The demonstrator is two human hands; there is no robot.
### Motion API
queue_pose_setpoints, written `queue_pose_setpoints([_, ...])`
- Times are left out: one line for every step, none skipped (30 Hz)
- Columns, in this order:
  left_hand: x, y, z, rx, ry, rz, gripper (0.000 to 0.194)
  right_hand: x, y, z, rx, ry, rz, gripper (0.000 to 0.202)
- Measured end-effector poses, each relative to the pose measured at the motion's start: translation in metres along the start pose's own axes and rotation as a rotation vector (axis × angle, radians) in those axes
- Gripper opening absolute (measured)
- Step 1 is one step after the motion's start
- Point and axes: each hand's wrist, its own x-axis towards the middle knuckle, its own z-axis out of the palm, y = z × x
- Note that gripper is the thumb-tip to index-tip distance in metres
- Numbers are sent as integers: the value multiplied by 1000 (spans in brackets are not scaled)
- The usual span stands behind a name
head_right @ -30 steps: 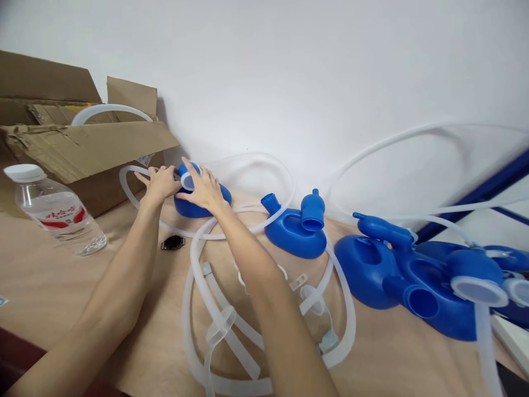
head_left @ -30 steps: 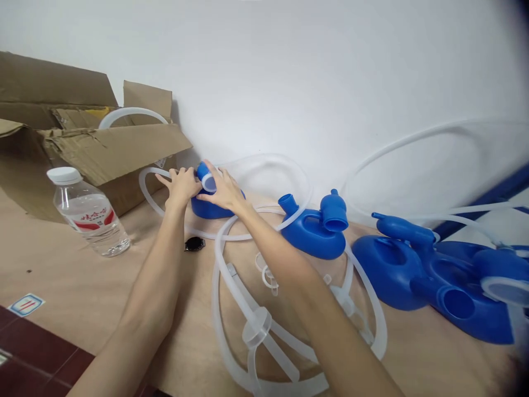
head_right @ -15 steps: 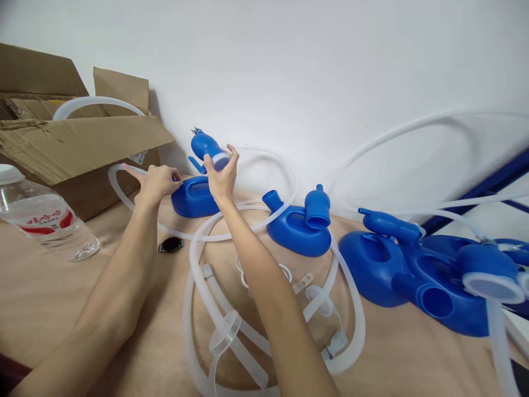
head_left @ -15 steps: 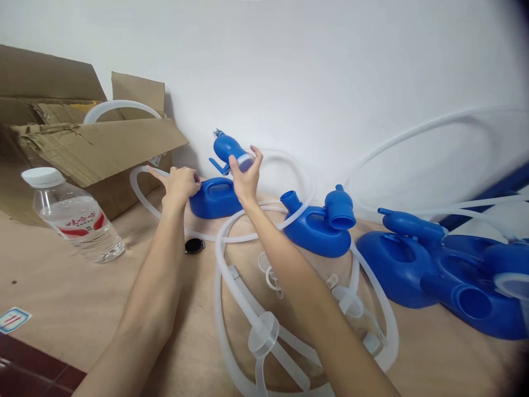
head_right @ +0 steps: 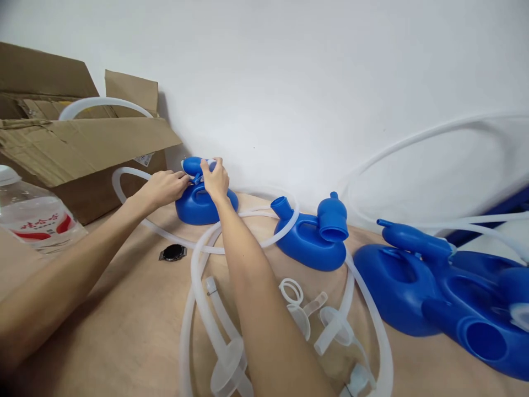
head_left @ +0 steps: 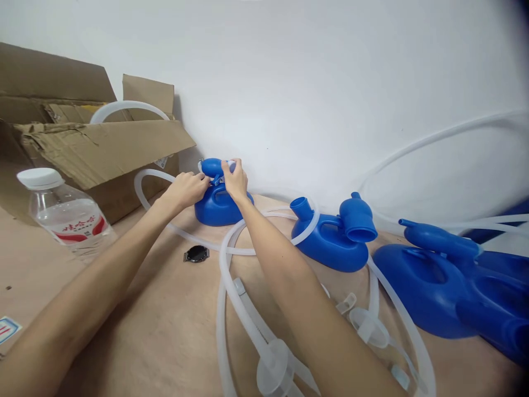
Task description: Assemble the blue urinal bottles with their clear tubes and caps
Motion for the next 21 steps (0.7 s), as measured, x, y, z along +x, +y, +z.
queue_pose_setpoints([0, 3, 0, 6, 3, -31, 43, 2, 2, 1, 10, 11, 20, 40])
queue_pose_setpoints([0, 5, -1, 5, 6, -66, 43, 3, 4, 2, 21, 22, 39, 40])
queue_pose_setpoints([0, 7, -2, -7, 13, -102, 44, 4, 6, 3, 31, 34, 53, 40])
queue_pose_setpoints([0, 9, -3, -29, 30, -139, 45, 5, 7, 3, 39, 47, 61, 41])
queue_pose_setpoints([0, 10, -5, -54, 52, -167, 47, 6, 8, 4, 42, 57, 68, 42])
queue_pose_setpoints([-1, 10, -8, -72, 77, -183, 49, 6, 8, 4, 42, 64, 78, 43])
queue_pose_setpoints([-2, 9, -12, -71, 100, -185, 52, 7, 8, 3, 39, 66, 90, 44])
queue_pose_setpoints([-3, 7, -15, -48, 109, -181, 55, 6, 8, 3, 35, 63, 102, 45])
queue_pose_setpoints([-5, 4, -20, -15, 86, -180, 57, 6, 7, 2, 30, 57, 113, 46])
queue_pose_setpoints([-6, 0, -23, 15, 32, -190, 59, 5, 7, 2, 25, 52, 123, 46])
queue_pose_setpoints([-8, -3, -27, 34, -38, -213, 61, 5, 7, 2, 20, 50, 130, 46])
queue_pose_setpoints([-9, -6, -30, 40, -102, -247, 61, 3, 6, 2, 14, 48, 136, 47])
queue_pose_setpoints([-9, -9, -32, 36, -146, -282, 59, 2, 6, 3, 6, 44, 137, 48])
queue_pose_setpoints([-9, -10, -33, 28, -162, -310, 56, 1, 6, 3, -4, 39, 133, 48])
queue_pose_setpoints([-10, -11, -34, 21, -151, -323, 53, 0, 6, 4, -16, 32, 126, 49])
queue_pose_setpoints([-10, -10, -33, 17, -125, -324, 51, -1, 6, 6, -27, 24, 117, 50])
queue_pose_setpoints([-10, -9, -32, 14, -100, -321, 49, -2, 6, 6, -35, 17, 110, 50])
queue_pose_setpoints([-10, -7, -31, 8, -82, -317, 48, -2, 7, 7, -41, 15, 105, 50])
queue_pose_setpoints([-10, -5, -29, 0, -67, -313, 48, -2, 7, 8, -43, 20, 102, 50])
queue_pose_setpoints([-10, -4, -27, -6, -53, -313, 49, -2, 8, 9, -43, 27, 101, 49])
queue_pose_setpoints([-10, -3, -26, -14, -40, -319, 50, -1, 8, 9, -41, 37, 98, 48])
